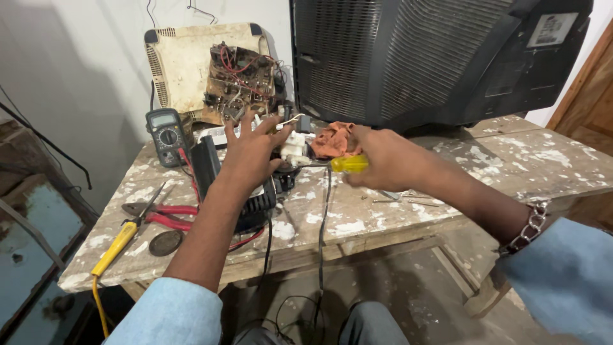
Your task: The person works on a disassembled electric motor at a workbench, first fitting a white plastic component onto the motor housing and adjusting its wiring by hand. They then use a yellow-handled screwdriver to tighten screws on the assembly, repositioning the motor and parts as they work.
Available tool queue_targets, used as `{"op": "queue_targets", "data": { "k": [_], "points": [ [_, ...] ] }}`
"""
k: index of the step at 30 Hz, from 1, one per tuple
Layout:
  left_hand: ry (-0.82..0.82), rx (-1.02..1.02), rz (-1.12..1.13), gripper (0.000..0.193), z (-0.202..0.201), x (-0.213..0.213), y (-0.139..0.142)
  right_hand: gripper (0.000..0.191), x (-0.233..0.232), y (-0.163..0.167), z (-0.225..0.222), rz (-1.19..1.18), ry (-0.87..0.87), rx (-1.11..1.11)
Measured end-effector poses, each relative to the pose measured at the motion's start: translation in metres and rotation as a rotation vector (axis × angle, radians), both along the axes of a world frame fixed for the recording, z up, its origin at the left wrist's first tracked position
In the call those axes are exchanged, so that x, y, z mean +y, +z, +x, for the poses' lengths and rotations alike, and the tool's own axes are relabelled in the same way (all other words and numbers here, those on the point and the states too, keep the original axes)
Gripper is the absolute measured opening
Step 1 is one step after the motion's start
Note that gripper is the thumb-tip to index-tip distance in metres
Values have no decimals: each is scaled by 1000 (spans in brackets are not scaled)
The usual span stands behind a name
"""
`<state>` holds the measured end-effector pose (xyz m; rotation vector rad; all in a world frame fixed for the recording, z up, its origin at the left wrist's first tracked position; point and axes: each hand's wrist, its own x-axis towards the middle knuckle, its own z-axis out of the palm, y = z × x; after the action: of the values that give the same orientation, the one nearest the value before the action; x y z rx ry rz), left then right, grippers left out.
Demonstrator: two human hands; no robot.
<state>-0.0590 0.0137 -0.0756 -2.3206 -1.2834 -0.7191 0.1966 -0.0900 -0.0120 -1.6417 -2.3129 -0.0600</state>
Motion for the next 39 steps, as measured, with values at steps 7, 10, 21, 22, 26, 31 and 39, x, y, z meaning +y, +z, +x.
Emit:
{"op": "queue_targets", "data": {
  "k": [7, 10, 21, 22, 26, 31, 39],
  "points": [
    [0, -5, 10, 76, 0, -4, 0, 47, -10, 7, 1, 172, 228, 59],
    [-5, -16, 10, 76, 0, -4, 0, 34, -17, 6, -1, 189, 224, -9],
    [-4, -10, 0, 77, -1, -2, 0, 45, -23, -1, 8, 527, 452, -355],
    [-3, -13, -5, 77, -1, -1, 0, 47, -20, -2, 10, 553, 484, -396],
    [-11, -18, -6, 77, 0, 0, -1, 43, -16, -6, 17, 578, 520, -378],
    [-10, -30, -53, 78, 0, 2, 0, 37, -15, -7, 13, 359, 346, -287],
    [-29, -39, -71, 79, 0, 5, -2, 39, -12, -2, -5, 431, 132, -236]
  ]
}}
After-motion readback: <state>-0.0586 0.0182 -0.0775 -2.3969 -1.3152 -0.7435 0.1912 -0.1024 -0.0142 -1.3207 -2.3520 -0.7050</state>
